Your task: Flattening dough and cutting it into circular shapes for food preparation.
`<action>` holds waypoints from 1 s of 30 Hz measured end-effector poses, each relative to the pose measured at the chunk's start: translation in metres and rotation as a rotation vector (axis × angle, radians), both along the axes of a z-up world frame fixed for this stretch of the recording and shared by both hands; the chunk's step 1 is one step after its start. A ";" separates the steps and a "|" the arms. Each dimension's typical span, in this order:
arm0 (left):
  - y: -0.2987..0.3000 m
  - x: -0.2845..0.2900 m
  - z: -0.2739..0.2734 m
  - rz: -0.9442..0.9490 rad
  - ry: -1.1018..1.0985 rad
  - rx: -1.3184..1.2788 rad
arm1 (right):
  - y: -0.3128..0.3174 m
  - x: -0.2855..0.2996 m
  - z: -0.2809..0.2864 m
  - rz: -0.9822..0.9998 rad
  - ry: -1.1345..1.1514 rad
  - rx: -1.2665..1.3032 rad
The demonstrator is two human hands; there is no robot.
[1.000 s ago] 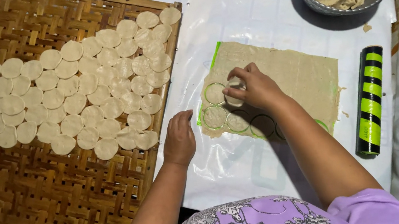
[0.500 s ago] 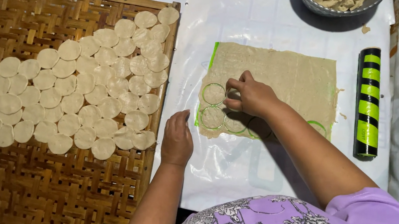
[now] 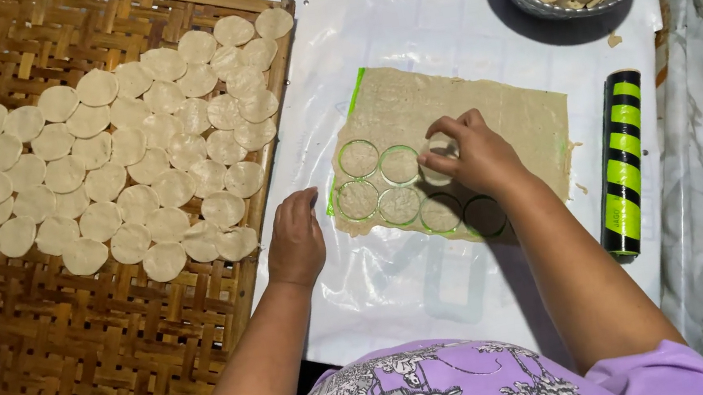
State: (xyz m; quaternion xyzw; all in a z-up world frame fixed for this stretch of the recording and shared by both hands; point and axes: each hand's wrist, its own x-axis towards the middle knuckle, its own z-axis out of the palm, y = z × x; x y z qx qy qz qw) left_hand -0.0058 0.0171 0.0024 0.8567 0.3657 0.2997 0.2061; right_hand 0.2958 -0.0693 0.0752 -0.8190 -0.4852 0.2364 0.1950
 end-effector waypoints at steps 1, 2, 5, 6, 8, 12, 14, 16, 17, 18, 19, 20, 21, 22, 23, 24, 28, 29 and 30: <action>-0.001 0.000 0.000 -0.001 -0.001 -0.001 | -0.002 0.000 -0.002 -0.001 -0.001 -0.001; -0.001 0.000 0.001 0.005 0.006 -0.007 | -0.004 0.000 -0.004 0.008 -0.030 -0.022; -0.001 0.001 0.002 0.010 0.013 -0.016 | -0.007 -0.002 -0.012 0.022 -0.068 -0.050; 0.000 0.000 0.002 0.010 0.014 -0.018 | -0.007 -0.003 -0.015 0.030 -0.076 -0.056; 0.000 0.000 0.001 0.010 0.014 -0.015 | -0.006 -0.006 -0.023 0.022 -0.082 -0.042; -0.002 0.002 0.004 0.008 0.013 -0.007 | -0.003 -0.012 -0.027 -0.026 -0.116 -0.031; -0.002 0.002 0.004 0.011 0.019 -0.012 | -0.004 -0.007 -0.019 0.004 -0.118 -0.062; -0.001 0.001 0.004 0.017 0.026 -0.011 | -0.003 -0.006 -0.018 0.036 -0.118 -0.088; -0.001 0.000 0.003 0.016 0.026 -0.011 | -0.003 -0.007 -0.021 0.047 -0.115 -0.085; -0.001 0.001 0.002 0.011 0.022 -0.012 | -0.003 -0.007 -0.023 0.056 -0.115 -0.082; 0.000 0.001 0.001 0.008 0.020 -0.011 | -0.003 -0.004 -0.025 0.053 -0.117 -0.081; 0.000 0.001 0.001 0.005 0.010 -0.001 | -0.002 -0.002 -0.026 0.037 -0.101 -0.054; 0.001 0.001 0.001 0.003 0.000 0.008 | -0.001 0.001 -0.028 0.022 -0.085 -0.026; 0.000 0.000 0.000 -0.001 0.000 0.008 | -0.005 0.006 -0.027 0.019 -0.084 -0.026; -0.001 -0.001 0.000 -0.001 0.011 0.002 | -0.009 0.011 -0.026 0.007 -0.033 -0.003; 0.002 0.000 0.001 -0.001 0.020 0.000 | -0.009 0.017 -0.024 -0.003 0.015 0.023; 0.001 0.000 -0.003 -0.003 0.019 0.026 | -0.033 0.030 -0.003 -0.086 0.023 0.027; 0.000 0.001 -0.001 -0.002 0.021 0.019 | -0.039 0.030 -0.001 -0.110 -0.009 -0.014; 0.001 0.001 0.000 0.002 0.023 0.012 | -0.043 0.031 0.000 -0.131 -0.042 -0.053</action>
